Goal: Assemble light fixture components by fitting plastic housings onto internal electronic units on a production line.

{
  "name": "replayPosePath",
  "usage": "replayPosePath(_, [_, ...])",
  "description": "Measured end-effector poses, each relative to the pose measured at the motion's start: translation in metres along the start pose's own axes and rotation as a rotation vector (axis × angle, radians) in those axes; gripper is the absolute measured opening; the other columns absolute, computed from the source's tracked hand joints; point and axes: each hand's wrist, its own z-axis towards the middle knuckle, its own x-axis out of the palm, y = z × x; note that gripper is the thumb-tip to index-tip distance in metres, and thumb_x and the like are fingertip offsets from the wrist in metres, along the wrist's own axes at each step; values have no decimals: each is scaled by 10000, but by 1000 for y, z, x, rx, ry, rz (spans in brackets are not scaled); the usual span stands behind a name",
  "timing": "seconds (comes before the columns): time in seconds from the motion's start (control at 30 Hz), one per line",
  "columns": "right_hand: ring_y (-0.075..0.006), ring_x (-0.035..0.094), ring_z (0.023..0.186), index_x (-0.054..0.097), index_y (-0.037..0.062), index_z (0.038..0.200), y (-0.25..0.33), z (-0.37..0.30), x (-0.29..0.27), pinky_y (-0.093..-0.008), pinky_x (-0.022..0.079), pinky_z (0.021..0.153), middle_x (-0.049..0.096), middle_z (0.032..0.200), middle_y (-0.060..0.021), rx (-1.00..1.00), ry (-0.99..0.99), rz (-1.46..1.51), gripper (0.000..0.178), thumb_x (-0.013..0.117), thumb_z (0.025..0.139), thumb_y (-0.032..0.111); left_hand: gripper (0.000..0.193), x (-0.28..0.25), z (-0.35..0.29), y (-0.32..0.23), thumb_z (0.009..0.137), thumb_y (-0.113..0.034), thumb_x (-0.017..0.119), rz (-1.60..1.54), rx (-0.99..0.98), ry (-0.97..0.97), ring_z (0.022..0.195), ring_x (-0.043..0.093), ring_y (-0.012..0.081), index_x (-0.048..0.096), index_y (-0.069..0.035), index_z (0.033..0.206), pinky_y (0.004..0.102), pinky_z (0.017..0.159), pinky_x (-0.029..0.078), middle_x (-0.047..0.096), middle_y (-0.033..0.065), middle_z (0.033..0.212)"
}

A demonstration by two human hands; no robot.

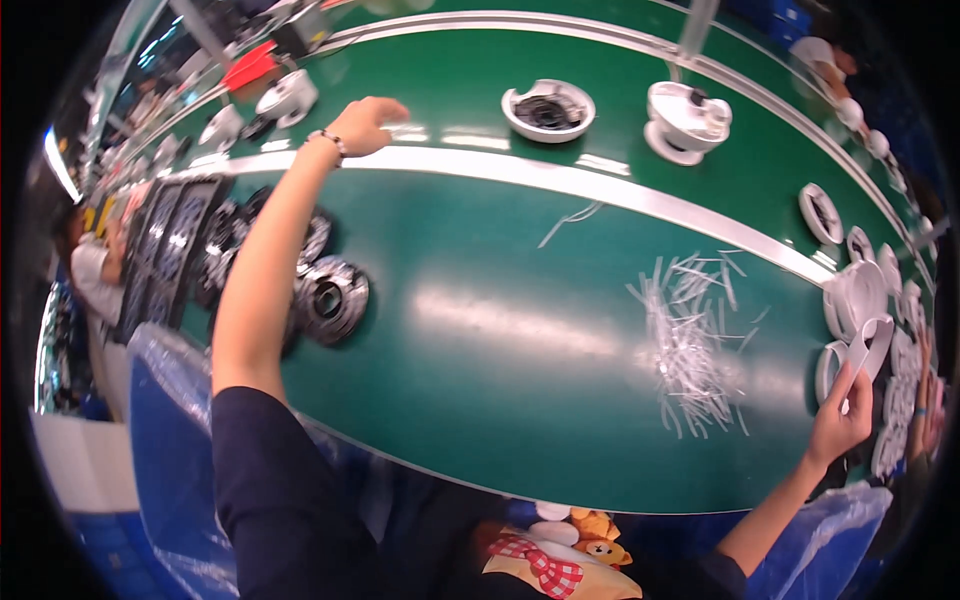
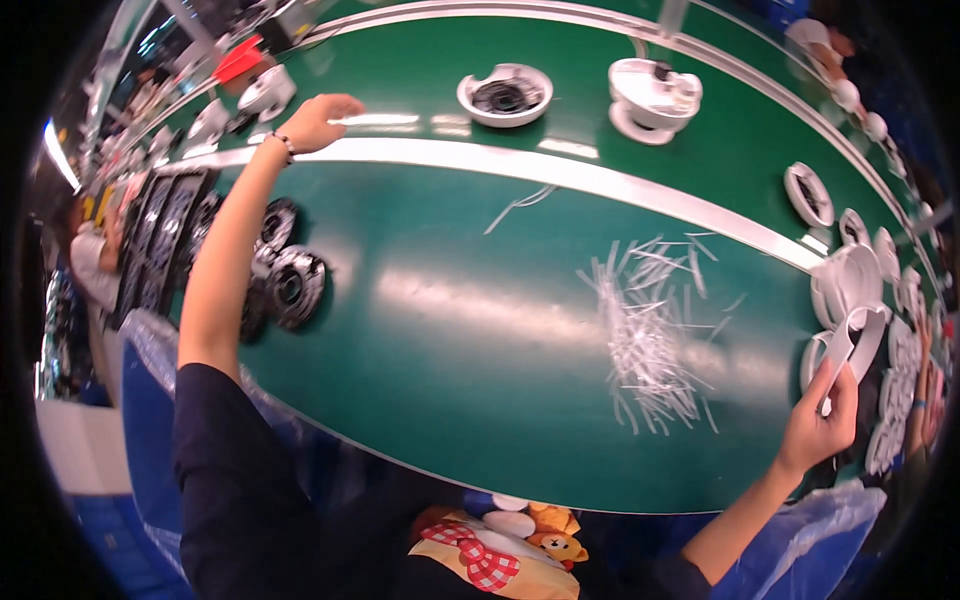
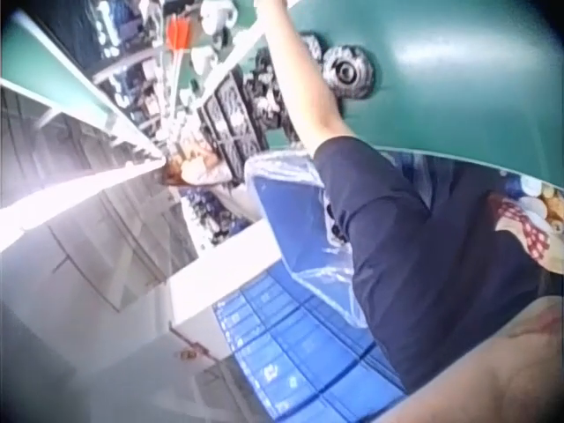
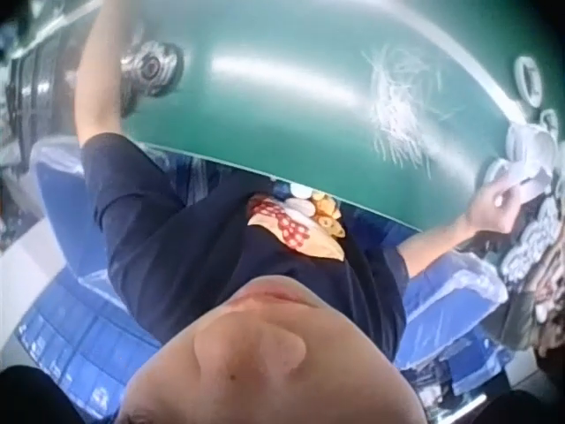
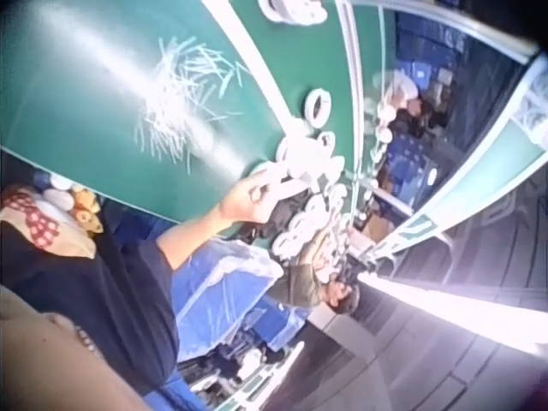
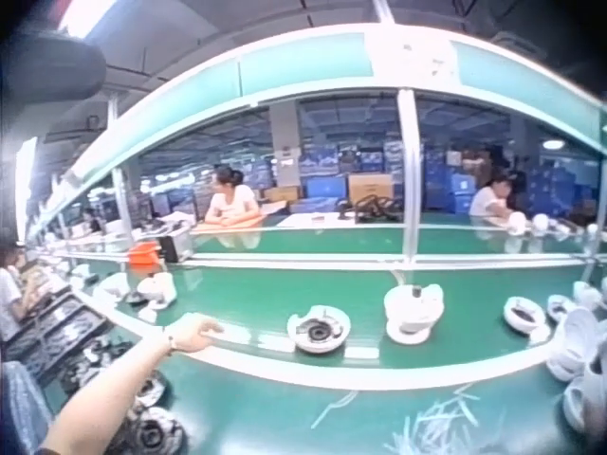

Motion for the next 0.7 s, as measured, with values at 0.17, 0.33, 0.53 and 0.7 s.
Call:
replayPosePath(0.17, [-225, 569, 531, 573, -3, 778, 133, -37, 26, -274, 442, 459, 583, 676, -107, -596, 431, 184, 237, 683, 608, 122, 699, -19, -89, -3, 513, -220, 745, 320, -201, 636, 1217, 239, 342, 473, -145, 1153, 446, 999, 217, 334, 120, 1292])
replayPosePath(0.33, [-190, 561, 530, 552, 1, 715, 190, -106, 62, -273, 447, 443, 574, 750, -90, -537, 779, 636, 128, 645, 642, 51, 487, -3, -136, -38, 487, -228, 772, 427, -137, 559, 1265, 27, 364, 579, -167, 930, 607, 959, 85, 142, 101, 1374])
replayPosePath(0.53, [-254, 550, 582, 521, -1, 705, 204, -127, 77, -333, 458, 515, 535, 727, -100, -493, 942, 500, 190, 655, 648, 121, 368, 19, -123, -68, 493, -171, 757, 268, 142, 461, 1256, 112, 353, 595, -148, 822, 597, 966, 119, 277, 75, 1329])
replayPosePath(0.7, [-407, 154, 1211, 325, 48, 1220, 203, -82, 72, -542, 177, 950, 195, 1312, -191, -617, 1124, 292, 937, 771, 457, 361, 676, 34, -110, -97, 533, -164, 734, 135, 358, 209, 1221, 224, 326, 439, -99, 1138, 452, 989, 231, 295, 135, 1299])
